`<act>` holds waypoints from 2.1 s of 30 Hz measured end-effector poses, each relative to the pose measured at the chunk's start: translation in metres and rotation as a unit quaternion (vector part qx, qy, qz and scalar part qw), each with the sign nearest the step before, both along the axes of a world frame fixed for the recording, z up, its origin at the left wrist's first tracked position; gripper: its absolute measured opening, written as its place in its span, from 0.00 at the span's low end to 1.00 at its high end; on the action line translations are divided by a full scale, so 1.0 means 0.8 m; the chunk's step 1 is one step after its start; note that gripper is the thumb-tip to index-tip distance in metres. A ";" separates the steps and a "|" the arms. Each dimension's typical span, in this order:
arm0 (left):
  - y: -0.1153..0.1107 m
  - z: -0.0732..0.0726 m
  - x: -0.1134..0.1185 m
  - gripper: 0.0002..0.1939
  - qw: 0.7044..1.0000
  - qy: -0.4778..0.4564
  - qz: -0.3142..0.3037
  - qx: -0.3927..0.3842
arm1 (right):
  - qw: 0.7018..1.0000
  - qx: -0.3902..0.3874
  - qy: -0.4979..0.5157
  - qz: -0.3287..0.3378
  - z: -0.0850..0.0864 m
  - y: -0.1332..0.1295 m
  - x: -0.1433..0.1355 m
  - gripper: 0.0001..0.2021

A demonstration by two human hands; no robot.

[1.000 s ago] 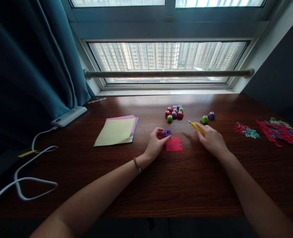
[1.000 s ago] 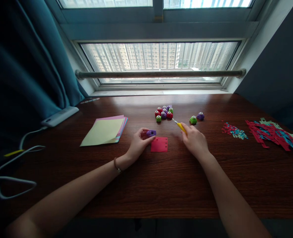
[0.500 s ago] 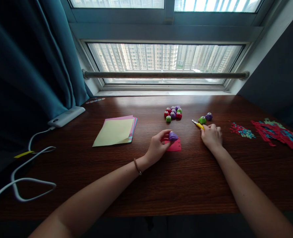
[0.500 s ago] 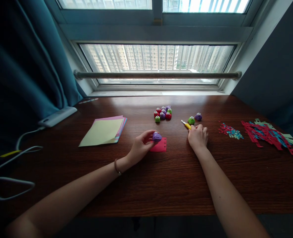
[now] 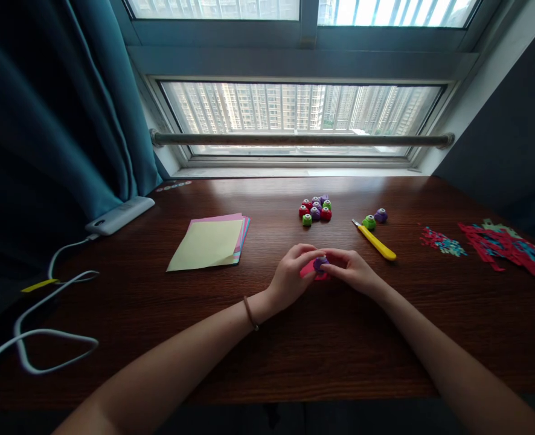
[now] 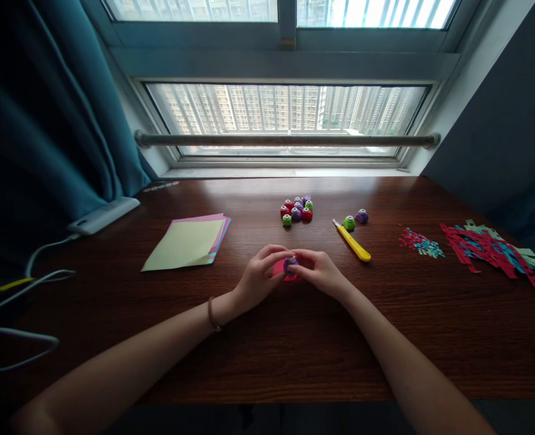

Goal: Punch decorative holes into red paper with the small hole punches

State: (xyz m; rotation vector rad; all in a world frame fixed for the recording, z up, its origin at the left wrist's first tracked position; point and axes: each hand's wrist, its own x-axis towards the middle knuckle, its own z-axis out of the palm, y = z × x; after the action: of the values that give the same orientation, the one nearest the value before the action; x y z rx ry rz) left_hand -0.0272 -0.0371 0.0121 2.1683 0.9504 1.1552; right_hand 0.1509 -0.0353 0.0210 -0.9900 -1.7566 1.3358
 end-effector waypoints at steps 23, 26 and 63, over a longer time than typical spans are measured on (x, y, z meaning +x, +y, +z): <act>0.011 -0.013 -0.005 0.18 0.951 0.252 0.175 -0.039 | 0.768 0.244 -0.274 -0.525 -0.020 0.065 0.119 0.16; 0.010 -0.014 -0.005 0.19 0.948 0.264 0.177 -0.032 | 0.924 0.211 -0.158 -0.279 -0.010 0.044 0.056 0.11; 0.005 -0.010 -0.001 0.24 0.943 0.290 0.163 -0.004 | 0.942 0.187 -0.253 -0.116 -0.025 0.029 0.004 0.02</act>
State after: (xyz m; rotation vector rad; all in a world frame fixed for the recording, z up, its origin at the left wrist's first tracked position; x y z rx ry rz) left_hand -0.0278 -0.0332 0.0039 2.4582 1.6070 0.6292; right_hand 0.1539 -0.0124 0.0008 -1.3428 -2.0826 0.5909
